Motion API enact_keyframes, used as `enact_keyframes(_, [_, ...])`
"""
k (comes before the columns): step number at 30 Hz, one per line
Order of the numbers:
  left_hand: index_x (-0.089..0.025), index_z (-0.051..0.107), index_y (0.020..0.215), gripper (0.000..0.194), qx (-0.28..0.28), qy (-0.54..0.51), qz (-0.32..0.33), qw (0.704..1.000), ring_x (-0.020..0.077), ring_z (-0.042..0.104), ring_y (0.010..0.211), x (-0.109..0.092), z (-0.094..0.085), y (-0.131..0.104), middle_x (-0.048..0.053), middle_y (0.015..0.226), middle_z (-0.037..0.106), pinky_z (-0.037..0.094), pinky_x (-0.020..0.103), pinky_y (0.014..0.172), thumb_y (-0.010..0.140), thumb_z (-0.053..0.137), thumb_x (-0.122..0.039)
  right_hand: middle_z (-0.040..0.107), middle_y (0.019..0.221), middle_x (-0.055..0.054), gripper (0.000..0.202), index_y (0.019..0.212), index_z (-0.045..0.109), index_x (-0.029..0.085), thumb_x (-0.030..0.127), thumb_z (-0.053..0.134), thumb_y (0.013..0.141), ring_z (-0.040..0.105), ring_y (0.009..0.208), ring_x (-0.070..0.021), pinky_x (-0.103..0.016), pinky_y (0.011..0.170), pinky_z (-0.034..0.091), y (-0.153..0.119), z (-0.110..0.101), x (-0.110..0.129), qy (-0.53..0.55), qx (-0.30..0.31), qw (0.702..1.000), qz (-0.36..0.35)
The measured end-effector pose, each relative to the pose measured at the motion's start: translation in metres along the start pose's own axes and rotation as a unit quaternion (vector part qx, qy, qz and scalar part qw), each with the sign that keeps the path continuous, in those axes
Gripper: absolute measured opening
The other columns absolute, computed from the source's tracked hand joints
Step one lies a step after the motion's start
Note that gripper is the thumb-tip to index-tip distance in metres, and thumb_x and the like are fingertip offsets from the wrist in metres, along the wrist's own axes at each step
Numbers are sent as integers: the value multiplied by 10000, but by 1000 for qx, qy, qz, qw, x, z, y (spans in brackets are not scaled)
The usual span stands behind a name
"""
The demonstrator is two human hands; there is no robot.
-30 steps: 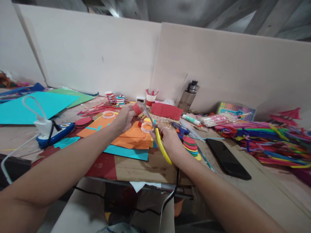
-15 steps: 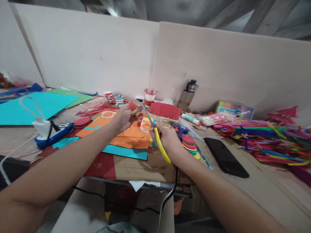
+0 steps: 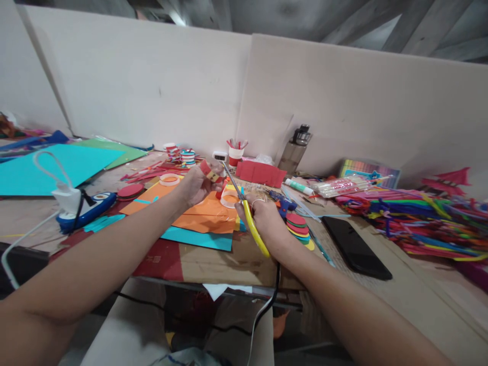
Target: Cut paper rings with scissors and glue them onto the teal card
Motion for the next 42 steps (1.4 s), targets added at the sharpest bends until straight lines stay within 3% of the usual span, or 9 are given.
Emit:
enact_keyframes(7, [-137,542,688,215,38,37,9,999,54,509,461,4,-6,1,-10,636,577,397,163,401,694,717,-260,496,543,20,349,671,518,202,499,525,854,405,500,-104,-235,504,274,6,-1,-9,9,-46,999,0])
enact_keyframes(10, [-135,572,700,240,73,75,58,993,69,536,476,4,-1,-2,-2,613,603,424,184,438,700,759,-286,495,537,33,389,679,480,212,563,543,832,444,487,-105,-224,482,310,7,0,-14,104,-45,993,35])
enact_keyframes(15, [-140,636,762,229,77,103,148,981,131,632,553,5,7,-7,33,650,682,516,255,539,705,785,-304,518,573,57,401,791,476,223,606,595,790,485,435,-97,-205,411,365,5,11,-18,340,-7,934,111])
enact_keyframes(19, [-139,689,789,173,96,120,165,974,142,675,647,10,6,-6,58,742,719,555,276,638,743,761,-290,531,623,62,408,903,529,217,544,702,731,514,491,-89,-199,452,417,6,12,-11,428,-22,900,85])
enact_keyframes(23, [-145,714,829,177,105,116,128,979,150,694,702,16,4,-6,68,790,732,562,274,693,732,771,-282,593,719,42,498,1031,521,225,519,740,694,573,580,-114,-227,513,463,6,7,-6,462,-39,884,59])
enact_keyframes(29, [-113,723,921,243,125,59,13,990,198,700,846,16,9,-10,118,928,727,552,325,820,739,740,-273,621,791,20,530,984,497,228,526,763,635,602,664,-132,-242,550,462,6,1,-4,439,-54,894,67])
enact_keyframes(34, [-101,681,822,345,102,38,-94,990,168,654,666,23,3,-6,84,765,681,534,296,618,782,677,-444,603,732,41,520,982,478,234,559,726,661,547,575,-102,-247,555,462,7,-2,-7,406,-53,909,83])
enact_keyframes(38, [-86,650,690,329,144,81,-107,981,127,611,603,27,-1,-5,70,670,645,487,251,600,764,723,-398,590,696,56,546,1024,481,230,554,732,662,495,489,-81,-227,484,427,8,0,-12,415,-48,904,89])
enact_keyframes(42, [-107,606,680,315,128,37,-95,987,101,566,545,23,-4,-3,26,625,598,476,250,596,766,726,-384,567,619,71,507,1032,483,232,609,650,736,510,442,-88,-207,438,419,9,3,-18,443,-44,888,117])
Point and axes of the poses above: each hand's wrist, its own y-axis towards the middle knuckle, its own z-axis out of the palm, x = y × z, the point moved 3 cm from there along y, towards the middle knuckle
